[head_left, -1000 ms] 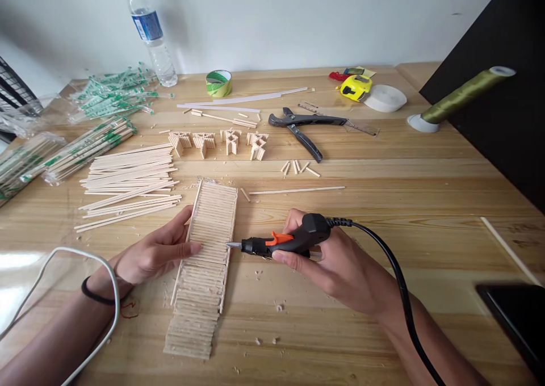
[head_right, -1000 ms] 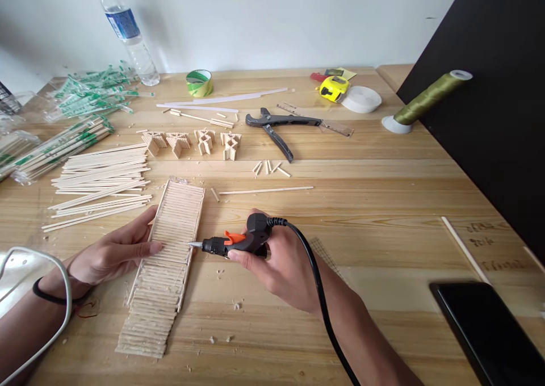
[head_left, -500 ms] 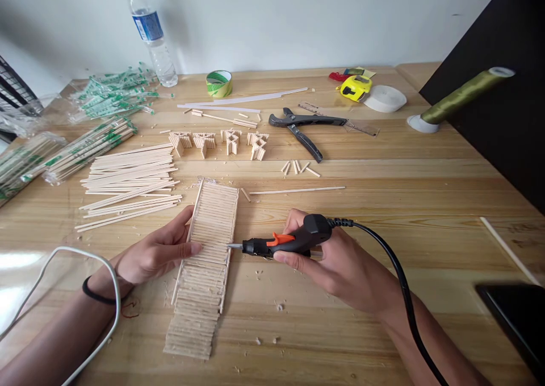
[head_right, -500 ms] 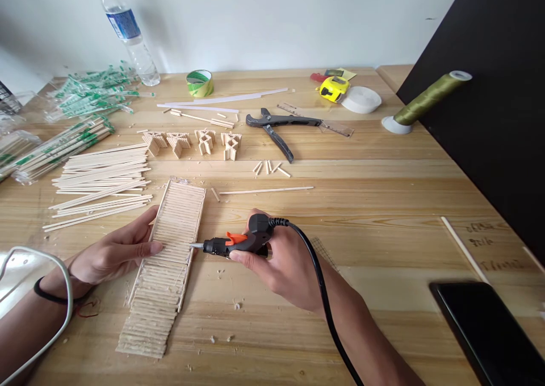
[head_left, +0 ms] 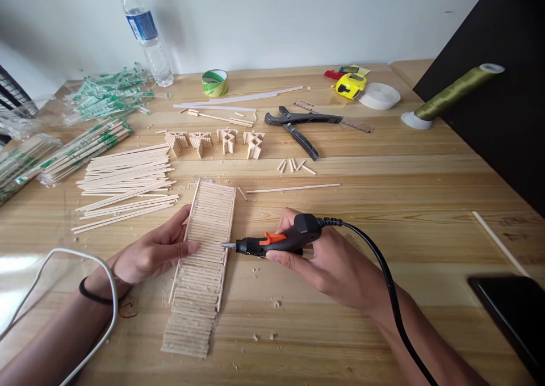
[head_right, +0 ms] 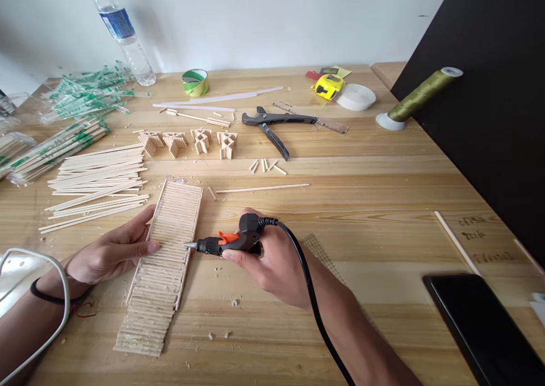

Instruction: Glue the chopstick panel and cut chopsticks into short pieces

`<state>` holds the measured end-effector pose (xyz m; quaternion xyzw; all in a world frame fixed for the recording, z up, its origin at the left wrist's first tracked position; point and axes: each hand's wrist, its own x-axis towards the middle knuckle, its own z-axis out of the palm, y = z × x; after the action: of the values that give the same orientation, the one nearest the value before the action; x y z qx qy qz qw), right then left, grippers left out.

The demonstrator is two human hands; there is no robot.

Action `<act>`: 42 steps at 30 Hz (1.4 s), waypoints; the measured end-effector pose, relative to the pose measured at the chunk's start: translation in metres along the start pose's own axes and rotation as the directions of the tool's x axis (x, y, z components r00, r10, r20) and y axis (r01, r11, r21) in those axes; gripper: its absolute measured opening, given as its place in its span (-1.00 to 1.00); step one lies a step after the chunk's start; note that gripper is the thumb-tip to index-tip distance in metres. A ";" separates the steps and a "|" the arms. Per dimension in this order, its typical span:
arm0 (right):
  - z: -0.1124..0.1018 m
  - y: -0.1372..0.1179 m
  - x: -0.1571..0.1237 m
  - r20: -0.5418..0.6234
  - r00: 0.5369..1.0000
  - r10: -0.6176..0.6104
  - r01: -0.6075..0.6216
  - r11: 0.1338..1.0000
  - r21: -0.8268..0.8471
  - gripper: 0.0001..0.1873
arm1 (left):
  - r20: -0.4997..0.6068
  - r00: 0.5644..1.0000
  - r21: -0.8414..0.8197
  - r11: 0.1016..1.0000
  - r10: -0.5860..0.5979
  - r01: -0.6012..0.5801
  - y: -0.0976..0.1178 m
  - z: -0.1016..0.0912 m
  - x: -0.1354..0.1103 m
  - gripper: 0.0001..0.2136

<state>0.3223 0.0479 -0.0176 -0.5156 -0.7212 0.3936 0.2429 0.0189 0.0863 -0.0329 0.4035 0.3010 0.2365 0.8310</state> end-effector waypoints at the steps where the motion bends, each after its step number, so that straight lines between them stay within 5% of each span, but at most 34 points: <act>1: 0.000 0.000 0.000 -0.001 1.000 0.007 -0.007 1.000 -0.005 -0.76 | -0.001 1.000 0.000 1.000 -0.001 0.001 0.000 0.000 0.000 -0.43; 42: 0.004 -0.001 -0.001 0.056 0.998 0.020 -0.019 1.000 -0.015 -0.74 | 0.011 1.000 0.010 1.000 -0.024 0.024 0.001 -0.001 -0.001 -0.43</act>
<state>0.3192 0.0457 -0.0187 -0.5129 -0.7256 0.4052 0.2150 0.0176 0.0870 -0.0319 0.4052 0.3025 0.2230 0.8334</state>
